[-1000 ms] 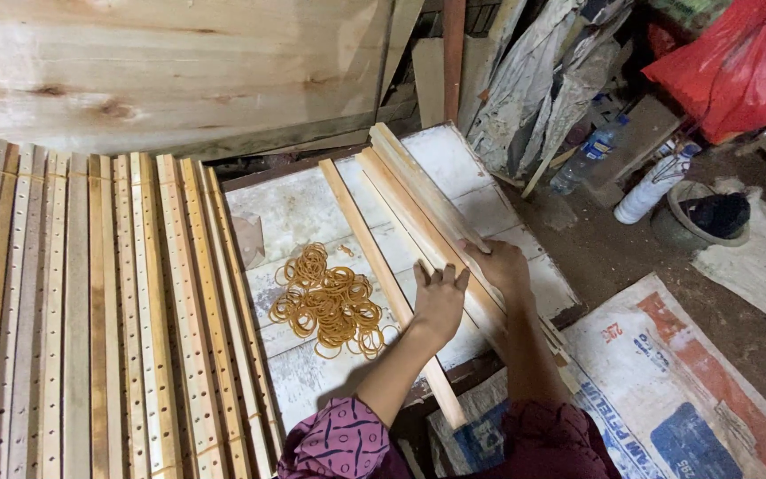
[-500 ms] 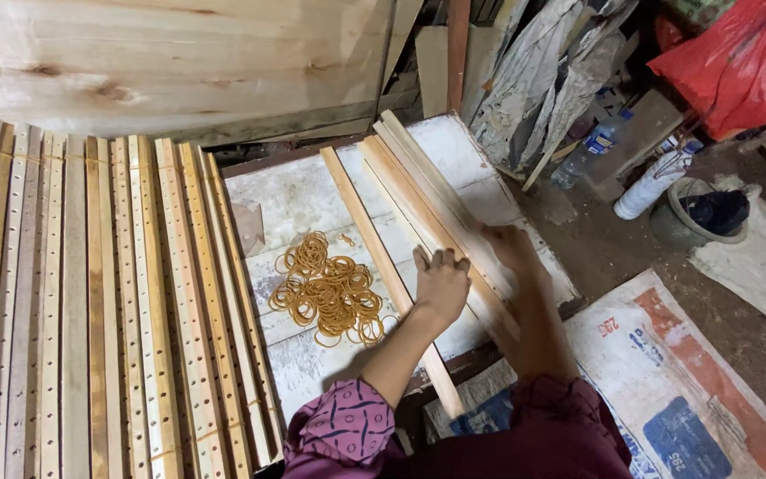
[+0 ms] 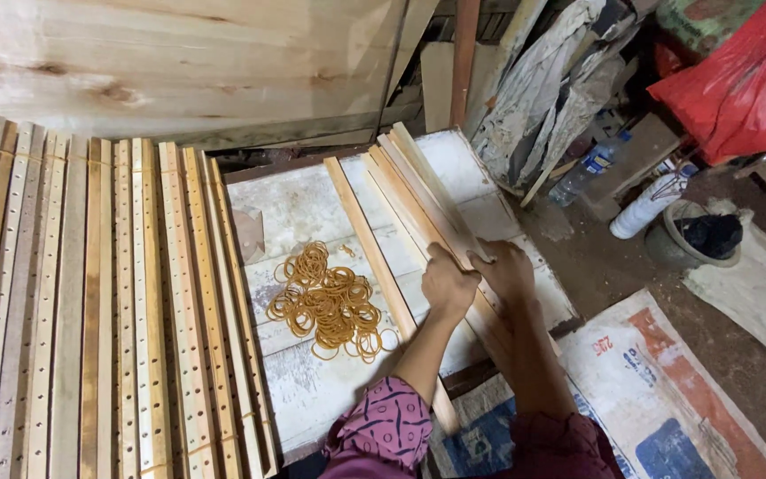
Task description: Sort and organize pre-drilled wooden slats into bundles on a workshop table.
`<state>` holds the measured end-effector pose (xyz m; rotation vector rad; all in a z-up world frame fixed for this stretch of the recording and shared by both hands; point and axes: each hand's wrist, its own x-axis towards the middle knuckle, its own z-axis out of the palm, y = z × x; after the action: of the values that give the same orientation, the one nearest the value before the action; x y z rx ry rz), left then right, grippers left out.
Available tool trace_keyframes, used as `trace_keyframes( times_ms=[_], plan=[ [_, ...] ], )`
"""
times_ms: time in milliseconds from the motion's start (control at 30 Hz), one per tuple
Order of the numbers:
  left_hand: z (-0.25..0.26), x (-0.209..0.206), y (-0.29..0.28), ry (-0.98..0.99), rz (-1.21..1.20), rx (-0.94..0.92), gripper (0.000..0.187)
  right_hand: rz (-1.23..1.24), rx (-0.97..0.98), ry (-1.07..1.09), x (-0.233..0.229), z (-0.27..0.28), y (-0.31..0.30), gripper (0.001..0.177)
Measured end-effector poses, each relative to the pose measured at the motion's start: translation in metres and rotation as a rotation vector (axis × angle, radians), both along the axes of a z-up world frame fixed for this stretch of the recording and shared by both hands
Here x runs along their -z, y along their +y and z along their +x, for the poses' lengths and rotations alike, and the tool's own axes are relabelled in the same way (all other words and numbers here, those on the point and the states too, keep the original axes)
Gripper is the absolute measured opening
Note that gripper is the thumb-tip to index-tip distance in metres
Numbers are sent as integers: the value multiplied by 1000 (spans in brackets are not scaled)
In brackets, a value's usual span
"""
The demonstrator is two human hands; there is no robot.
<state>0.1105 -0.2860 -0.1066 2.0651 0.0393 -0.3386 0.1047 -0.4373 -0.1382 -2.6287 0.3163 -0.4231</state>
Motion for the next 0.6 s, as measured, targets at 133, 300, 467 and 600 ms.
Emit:
trace_keyframes(
  times_ms=[133, 300, 467, 600],
  plan=[
    [3, 18, 1, 101, -102, -89, 79, -201, -102, -281, 6, 2, 4, 32],
    [14, 50, -2, 71, -188, -94, 73, 287, 36, -176, -17, -7, 36, 28],
    [31, 86, -9, 94, -504, -151, 40, 429, 163, 1, -33, -28, 62, 33],
    [31, 105, 1, 158, -561, -196, 25, 419, 238, 101, -67, -58, 112, 29]
  ],
)
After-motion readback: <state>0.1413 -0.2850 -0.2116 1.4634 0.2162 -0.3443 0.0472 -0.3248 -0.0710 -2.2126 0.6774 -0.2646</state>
